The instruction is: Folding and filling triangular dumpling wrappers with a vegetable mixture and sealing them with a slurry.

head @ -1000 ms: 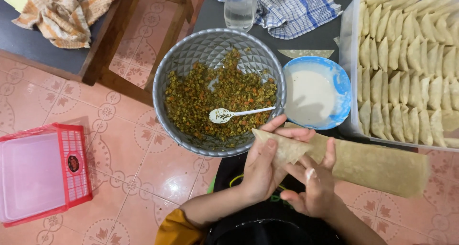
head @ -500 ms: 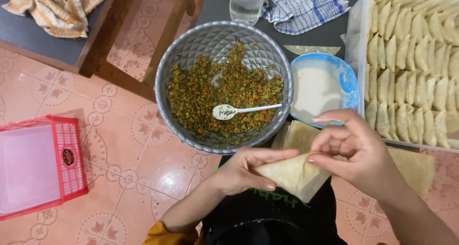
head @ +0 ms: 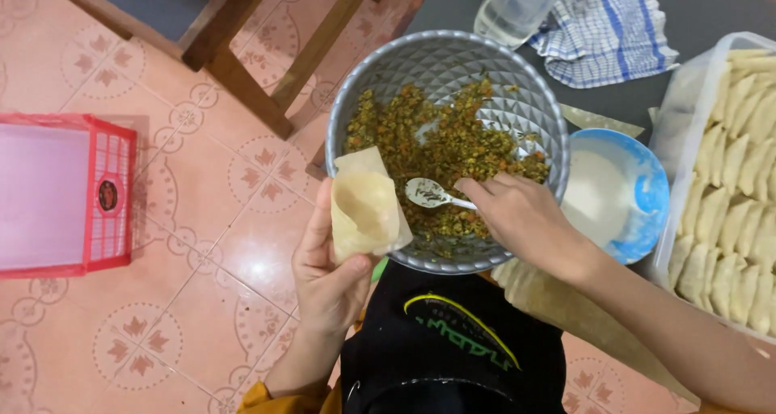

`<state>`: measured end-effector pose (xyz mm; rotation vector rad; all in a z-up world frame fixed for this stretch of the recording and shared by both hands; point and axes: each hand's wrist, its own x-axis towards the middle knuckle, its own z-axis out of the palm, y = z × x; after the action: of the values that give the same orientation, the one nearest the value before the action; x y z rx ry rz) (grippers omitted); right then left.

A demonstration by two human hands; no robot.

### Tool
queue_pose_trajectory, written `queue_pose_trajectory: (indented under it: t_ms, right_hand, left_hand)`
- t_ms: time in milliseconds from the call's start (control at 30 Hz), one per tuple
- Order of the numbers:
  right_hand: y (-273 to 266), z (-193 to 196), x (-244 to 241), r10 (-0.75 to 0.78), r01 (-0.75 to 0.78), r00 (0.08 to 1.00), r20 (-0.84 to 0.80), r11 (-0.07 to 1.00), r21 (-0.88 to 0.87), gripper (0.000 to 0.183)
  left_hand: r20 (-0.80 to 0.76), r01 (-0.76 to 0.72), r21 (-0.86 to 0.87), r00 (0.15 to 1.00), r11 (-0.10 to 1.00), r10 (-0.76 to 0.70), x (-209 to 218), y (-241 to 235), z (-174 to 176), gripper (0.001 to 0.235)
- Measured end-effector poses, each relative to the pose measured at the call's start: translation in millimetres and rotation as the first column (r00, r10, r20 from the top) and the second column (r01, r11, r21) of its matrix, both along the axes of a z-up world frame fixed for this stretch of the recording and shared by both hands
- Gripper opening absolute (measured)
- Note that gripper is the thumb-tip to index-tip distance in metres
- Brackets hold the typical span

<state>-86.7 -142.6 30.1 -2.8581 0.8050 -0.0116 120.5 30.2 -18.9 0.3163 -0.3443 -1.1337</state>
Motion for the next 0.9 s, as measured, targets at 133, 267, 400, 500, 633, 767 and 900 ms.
queue_pose_trajectory:
  t_ms: [133,267,400,500,633,767,900]
  right_hand:
    - [-4,0,13,0.045,-0.048,0.998,0.043,0.997,0.061,0.041]
    - [-18,9,15,0.036,-0.037,0.999,0.028,0.997,0.061,0.037]
    - [-55,15,19,-0.079,0.072,0.996,-0.046,0.987,-0.143,0.037]
    - [-73,-12,29,-0.037,0.037,0.999,0.003,0.987,-0.156,0.031]
    - [-64,-16,30,-0.004,-0.005,0.996,0.084,0.995,0.101,0.029]
    - [-63,-4,8,-0.206,0.157,0.973,0.101,0.92,0.358,0.037]
    - [-55,18,-15,-0.34,0.293,0.938,0.074,0.887,0.357,0.038]
  left_hand:
    - [-0.019,-0.067,0.09,0.997,0.994,0.069,6,-5,-6,0.084]
    - [-0.004,-0.079,0.085,0.997,0.993,0.079,8,-5,-14,0.078]
    - [0.109,-0.122,0.159,0.988,0.98,0.105,7,-11,-10,0.075]
    - [0.148,-0.152,0.176,0.981,0.972,0.127,3,-14,-13,0.076]
    - [0.201,-0.185,0.172,0.968,0.968,0.149,5,-11,-18,0.075]
    - [0.198,-0.125,0.212,0.977,0.969,0.083,9,-6,-18,0.073]
    - [0.288,-0.093,0.208,0.957,0.974,0.031,10,-5,-15,0.07]
